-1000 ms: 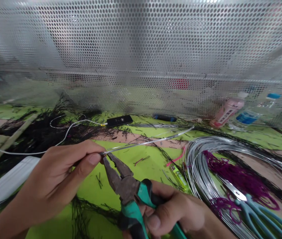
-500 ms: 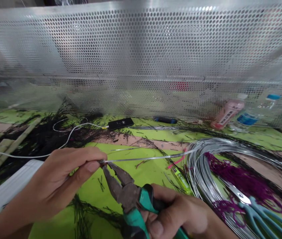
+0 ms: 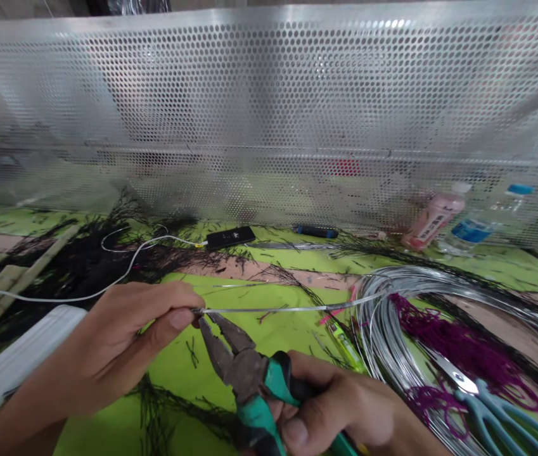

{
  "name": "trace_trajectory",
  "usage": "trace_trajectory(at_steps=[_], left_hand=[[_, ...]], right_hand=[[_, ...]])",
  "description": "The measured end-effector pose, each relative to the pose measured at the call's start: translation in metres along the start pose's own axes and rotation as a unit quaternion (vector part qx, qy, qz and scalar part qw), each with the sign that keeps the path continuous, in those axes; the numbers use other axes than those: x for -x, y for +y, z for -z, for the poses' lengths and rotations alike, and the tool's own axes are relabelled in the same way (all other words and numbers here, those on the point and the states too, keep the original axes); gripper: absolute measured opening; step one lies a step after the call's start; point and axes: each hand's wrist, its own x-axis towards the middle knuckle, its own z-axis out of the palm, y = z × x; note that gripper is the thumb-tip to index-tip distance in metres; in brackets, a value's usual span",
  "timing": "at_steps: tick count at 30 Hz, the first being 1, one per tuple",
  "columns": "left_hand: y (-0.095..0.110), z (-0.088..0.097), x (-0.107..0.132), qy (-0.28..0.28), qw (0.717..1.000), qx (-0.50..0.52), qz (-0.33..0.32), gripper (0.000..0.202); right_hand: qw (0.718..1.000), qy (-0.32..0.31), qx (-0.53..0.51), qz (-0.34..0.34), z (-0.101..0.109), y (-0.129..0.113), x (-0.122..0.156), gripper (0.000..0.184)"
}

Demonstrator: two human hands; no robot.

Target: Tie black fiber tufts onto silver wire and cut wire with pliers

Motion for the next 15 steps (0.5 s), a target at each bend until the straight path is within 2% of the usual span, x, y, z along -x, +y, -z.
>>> trace_trajectory(at_steps=[7, 15], left_hand=[[-0.0019, 0.0007, -0.0012, -0.009, 1.0, 0.005, -0.002, 0.017], [-0.0033, 0.0036, -0.0029, -0.009, 0.999, 0.004, -0.033, 0.021]], right_hand=[[1.0, -0.001, 0.007, 0.005, 0.0046, 0.003, -0.0026, 0.039], [1.0, -0.01, 0.027, 0.001, 0.006, 0.0038, 0.0016, 0.043]])
